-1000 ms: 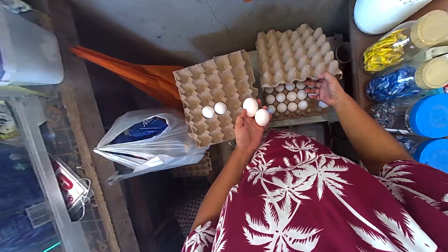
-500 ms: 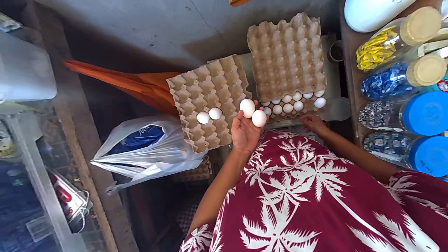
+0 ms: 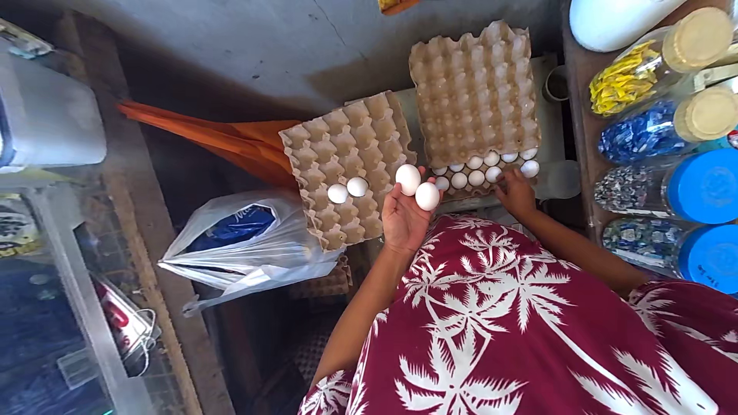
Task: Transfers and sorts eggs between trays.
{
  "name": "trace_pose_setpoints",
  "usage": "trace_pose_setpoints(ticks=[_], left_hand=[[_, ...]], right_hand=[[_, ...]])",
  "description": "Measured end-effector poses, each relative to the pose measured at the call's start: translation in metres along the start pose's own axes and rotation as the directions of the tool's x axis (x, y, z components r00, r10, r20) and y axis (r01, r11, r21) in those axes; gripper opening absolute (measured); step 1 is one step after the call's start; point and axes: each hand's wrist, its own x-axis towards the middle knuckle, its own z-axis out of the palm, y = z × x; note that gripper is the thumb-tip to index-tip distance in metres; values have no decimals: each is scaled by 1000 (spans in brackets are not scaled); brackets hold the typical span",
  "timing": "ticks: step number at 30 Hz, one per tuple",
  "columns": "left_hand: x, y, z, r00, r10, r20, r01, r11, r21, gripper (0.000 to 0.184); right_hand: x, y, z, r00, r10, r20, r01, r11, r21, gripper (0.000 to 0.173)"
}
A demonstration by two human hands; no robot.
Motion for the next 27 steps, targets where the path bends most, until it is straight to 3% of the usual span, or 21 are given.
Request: trace_pose_setpoints(ticks=[5,9,18,23,27], left_hand=[[-2,-1,-2,1000,-1,0,1,1000,-31,45],[-3,-1,-4,1000,-3,0,3,999,-38,44],[-6,-3,-6,1000,-4,19,3,1000,15,46],[-7,-4,-7,1000,-12,28,12,1000,12,48],[-6,-5,-10,1000,-18,18,17,1000,22,47]], right_hand=[[12,-8,-2,999,-6,-32,2,993,-120,46],[17,-13,-4,993,-110,38,116,957,-265,42],[21,-18,-9,988,-88,130,128,933,-337,42],[19,1,-9,987,-159,3,155,965,-213,51],[16,12,-15,999,-32,-33,37,984,175,63]])
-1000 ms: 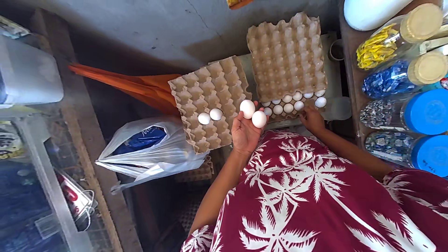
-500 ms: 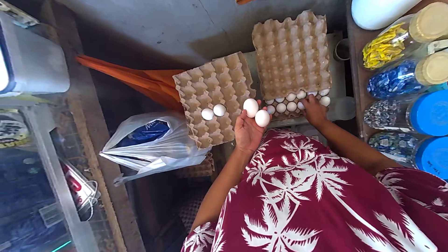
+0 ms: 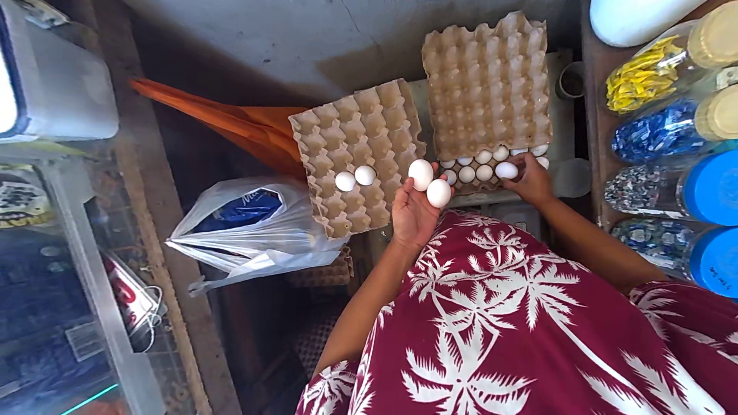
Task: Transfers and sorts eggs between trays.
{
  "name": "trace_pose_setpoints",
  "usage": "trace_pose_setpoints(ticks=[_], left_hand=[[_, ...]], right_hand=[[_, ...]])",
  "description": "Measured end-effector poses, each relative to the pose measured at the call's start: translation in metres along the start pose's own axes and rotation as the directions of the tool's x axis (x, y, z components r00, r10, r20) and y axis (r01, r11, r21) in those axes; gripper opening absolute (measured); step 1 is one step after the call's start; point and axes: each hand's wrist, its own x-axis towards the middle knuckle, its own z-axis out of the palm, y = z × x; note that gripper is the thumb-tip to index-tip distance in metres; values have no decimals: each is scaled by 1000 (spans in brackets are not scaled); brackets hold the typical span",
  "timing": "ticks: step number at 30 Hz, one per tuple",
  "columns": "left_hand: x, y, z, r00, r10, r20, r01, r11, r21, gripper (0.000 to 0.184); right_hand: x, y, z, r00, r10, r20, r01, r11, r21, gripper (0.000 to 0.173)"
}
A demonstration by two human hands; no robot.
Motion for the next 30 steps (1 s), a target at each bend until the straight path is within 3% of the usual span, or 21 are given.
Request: trace_pose_setpoints(ticks=[2,4,8,11,15,19,30], left_hand=[[1,-1,0,1000,-7,-5,7,1000,-2,47],[2,-1,-1,1000,-20,6,19,1000,6,48],[5,-4,3,996,-54,73,52,998,26,48],[6,-6,6,987,-79,138,71,996,57,47],[9,-8,7,963,-112,246,99,993,68,47],[10,-8,8,937,-122,328,105,992,70,48],[8,-7,7,929,-131,347,114,991,71,49]], right_hand=[[-8,-4,-6,999,38,24,-43,956,290,61],[-21,-21,-12,997,9,73,-49,817,575,54],[-45,-66,-27,971,-184,153,-20,575,818,52],[-50,-94,-34,926,-338,170,37,527,849,56],[-49,-113,-39,898,-419,136,112,514,850,56],[-47,-121,-43,889,-441,125,174,578,797,49],[-48,-126,-41,892,-435,123,204,629,750,50]])
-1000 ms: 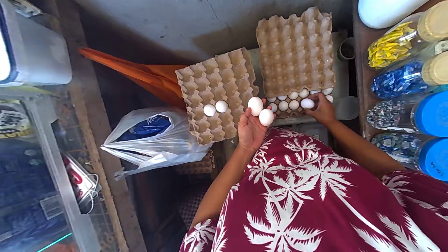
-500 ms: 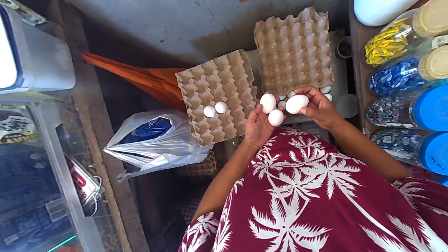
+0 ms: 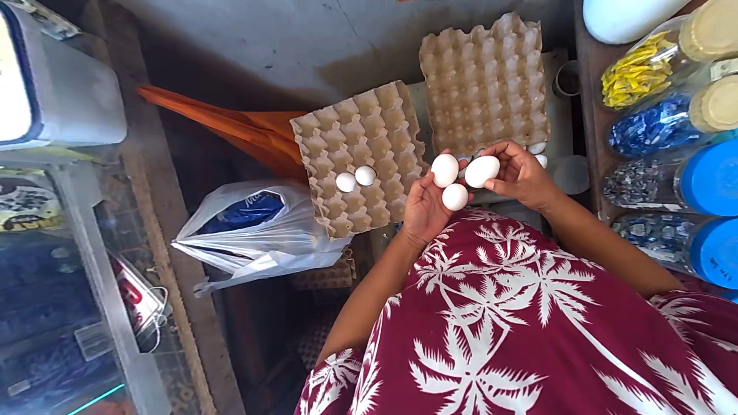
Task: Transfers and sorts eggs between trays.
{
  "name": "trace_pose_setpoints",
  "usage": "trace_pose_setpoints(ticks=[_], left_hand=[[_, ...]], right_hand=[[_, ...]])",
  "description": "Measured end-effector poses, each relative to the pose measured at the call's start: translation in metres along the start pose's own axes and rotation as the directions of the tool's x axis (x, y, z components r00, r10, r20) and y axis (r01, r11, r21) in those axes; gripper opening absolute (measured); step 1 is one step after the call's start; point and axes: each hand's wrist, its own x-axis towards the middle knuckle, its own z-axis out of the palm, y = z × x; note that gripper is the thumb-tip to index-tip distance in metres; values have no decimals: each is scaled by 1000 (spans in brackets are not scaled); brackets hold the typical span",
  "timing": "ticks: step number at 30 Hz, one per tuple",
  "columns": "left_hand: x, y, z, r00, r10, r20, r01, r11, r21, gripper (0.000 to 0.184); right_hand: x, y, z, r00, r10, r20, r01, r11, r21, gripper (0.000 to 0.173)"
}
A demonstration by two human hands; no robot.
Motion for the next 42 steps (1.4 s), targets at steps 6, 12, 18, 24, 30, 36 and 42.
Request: trace_pose_setpoints(ticks=[6,12,18,24,30,36,42], left_hand=[[1,-1,-2,1000,4,7,-4,1000,7,49],[3,-1,0,1000,-10,-12,10,1000,17,50],[6,-1,-1,1000,-7,12,6,999,41,51],[8,0,-1,1000,-18,6,18,999,45,52],[11,1,0,1000,-25,-13,25,999,45,51],[12,1,-5,1000,-16,0,16,999,36,50],[11,4,-7,999,-28,-26,28,1000,12,51]], right_hand=[[2,1,2,1000,-7,4,7,1000,-26,51],[2,1,2,1000,0,9,1,998,-66,53],[2,2,0,1000,-15,18,17,993,-118,53],[4,1,0,1000,-2,0,2,992,-123,56],[7,3,1,1000,20,-2,-20,987,-158,52],[6,1,-3,994,95,-56,-96,995,-17,47],[-4,24,-35,887,381,-262,-344,922,176,33]])
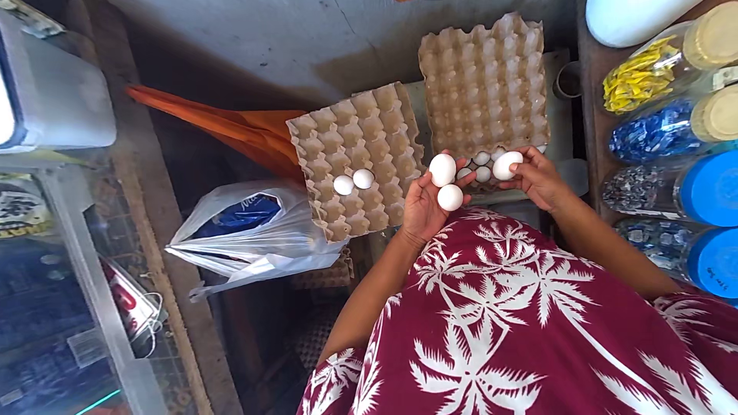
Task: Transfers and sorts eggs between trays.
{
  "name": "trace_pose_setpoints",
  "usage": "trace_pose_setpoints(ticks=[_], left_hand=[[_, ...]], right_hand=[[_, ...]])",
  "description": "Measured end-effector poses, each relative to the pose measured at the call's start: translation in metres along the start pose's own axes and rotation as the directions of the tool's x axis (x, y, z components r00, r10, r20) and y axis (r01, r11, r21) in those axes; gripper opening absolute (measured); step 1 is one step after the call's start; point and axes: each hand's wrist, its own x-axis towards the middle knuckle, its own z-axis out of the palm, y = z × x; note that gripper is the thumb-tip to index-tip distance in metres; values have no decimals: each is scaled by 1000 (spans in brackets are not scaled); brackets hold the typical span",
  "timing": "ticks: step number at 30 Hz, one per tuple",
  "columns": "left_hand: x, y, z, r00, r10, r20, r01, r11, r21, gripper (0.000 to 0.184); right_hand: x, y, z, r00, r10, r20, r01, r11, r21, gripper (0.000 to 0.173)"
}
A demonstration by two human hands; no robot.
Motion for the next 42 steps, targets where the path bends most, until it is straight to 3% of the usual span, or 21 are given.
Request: trace_pose_setpoints(ticks=[2,6,10,17,20,26,30,35,37,39,42], left_hand=[[0,0,-1,1000,2,-2,-2,1000,-14,50],[-2,0,1,999,8,-31,-7,1000,7,51],[-1,-2,-2,1000,13,-18,-13,1000,-3,51],[-5,-2,1,999,1,-39,0,999,34,51],[-7,-3,-1,999,15,-41,-14,1000,20,51],[-11,-4,-2,998,32,-46,-32,999,13,52],[-12,-5,-3,999,37,-36,-37,999,4,52],[-11,-6,1,998,13,-56,-12,1000,25,51],[-10,-7,2,999,-21,-46,23,998,50,52],[-8,-8,3,998,-62,-31,64,995,76,53],[-4,-10,5,993,-122,-8,122,984,127,53]], right_hand=[[8,17,-15,994,36,-102,-58,973,-223,44],[21,45,-33,977,15,-212,-142,789,-598,56],[35,55,-32,975,-48,-216,-137,631,-763,59],[61,68,-23,994,-98,-38,-5,325,-946,61],[65,72,-21,997,-75,-23,-1,273,-962,56],[64,77,-27,996,-86,-7,20,312,-950,50],[47,73,-38,991,-120,-56,9,478,-878,48],[18,65,-38,991,-111,-77,20,689,-725,33],[8,51,-25,988,-151,14,125,759,-638,30],[-1,33,-7,950,-282,133,308,783,-540,33],[-5,5,17,806,-488,334,591,662,-460,49]])
